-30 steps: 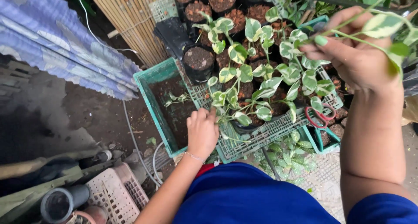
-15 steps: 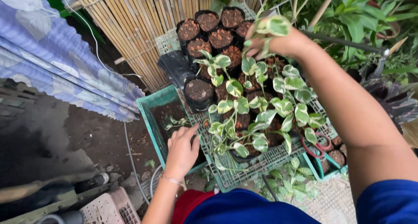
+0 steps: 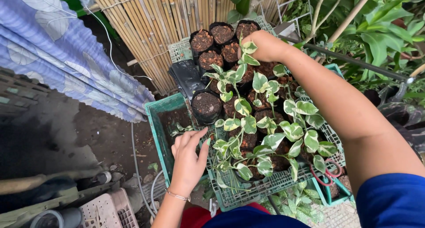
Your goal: The person trims variegated pothos vines using red-handled scissors, cutting stems and placing them into a green crate. They move between different plant locations to gather cuttings and arrange them in the crate.
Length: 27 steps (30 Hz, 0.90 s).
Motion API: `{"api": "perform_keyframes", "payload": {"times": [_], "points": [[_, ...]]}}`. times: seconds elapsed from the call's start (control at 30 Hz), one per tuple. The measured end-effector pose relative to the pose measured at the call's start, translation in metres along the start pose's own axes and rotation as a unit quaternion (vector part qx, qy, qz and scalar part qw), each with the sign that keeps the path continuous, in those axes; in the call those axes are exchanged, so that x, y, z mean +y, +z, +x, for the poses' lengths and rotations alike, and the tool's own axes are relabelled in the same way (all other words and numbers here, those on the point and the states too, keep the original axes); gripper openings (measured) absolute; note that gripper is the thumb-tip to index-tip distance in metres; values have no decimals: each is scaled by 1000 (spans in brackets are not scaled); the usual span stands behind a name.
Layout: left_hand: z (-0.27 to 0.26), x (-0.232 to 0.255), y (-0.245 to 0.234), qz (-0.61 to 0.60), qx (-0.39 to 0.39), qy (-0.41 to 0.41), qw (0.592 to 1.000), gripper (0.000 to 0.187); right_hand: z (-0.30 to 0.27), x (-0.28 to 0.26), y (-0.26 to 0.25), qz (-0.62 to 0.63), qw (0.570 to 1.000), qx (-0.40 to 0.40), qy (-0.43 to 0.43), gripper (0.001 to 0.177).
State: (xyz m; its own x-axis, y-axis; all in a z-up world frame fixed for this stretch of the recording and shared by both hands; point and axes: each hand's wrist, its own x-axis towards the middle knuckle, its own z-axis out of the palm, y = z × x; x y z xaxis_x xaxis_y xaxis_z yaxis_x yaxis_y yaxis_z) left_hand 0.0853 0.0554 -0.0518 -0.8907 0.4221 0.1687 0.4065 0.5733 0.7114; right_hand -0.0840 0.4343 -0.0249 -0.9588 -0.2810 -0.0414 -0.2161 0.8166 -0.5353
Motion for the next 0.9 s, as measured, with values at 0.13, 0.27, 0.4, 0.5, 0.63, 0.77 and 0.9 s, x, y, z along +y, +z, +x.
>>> {"api": "perform_keyframes", "payload": {"times": [0.13, 0.27, 0.4, 0.5, 0.63, 0.77, 0.9], "points": [[0, 5, 2, -2, 13, 6, 1000, 34, -1, 3, 5, -24, 999, 0, -30, 18], [-1, 2, 5, -8, 16, -2, 1000, 32, -6, 7, 1, -67, 995, 22, -70, 18], [0, -4, 10, -9, 4, -36, 999, 32, -2, 21, 1, -63, 993, 61, -76, 20], [4, -4, 13, -10, 10, -39, 999, 31, 2, 26, 9, -48, 997, 30, -59, 23], [8, 0, 15, -26, 4, -33, 999, 31, 7, 25, 9, -32, 998, -19, -48, 24], [13, 2, 17, -30, 8, -18, 999, 30, 6, 22, 13, -57, 997, -40, -40, 18], [12, 2, 20, -32, 18, -16, 999, 29, 7, 30, 27, -104, 994, -31, -24, 16]]}}
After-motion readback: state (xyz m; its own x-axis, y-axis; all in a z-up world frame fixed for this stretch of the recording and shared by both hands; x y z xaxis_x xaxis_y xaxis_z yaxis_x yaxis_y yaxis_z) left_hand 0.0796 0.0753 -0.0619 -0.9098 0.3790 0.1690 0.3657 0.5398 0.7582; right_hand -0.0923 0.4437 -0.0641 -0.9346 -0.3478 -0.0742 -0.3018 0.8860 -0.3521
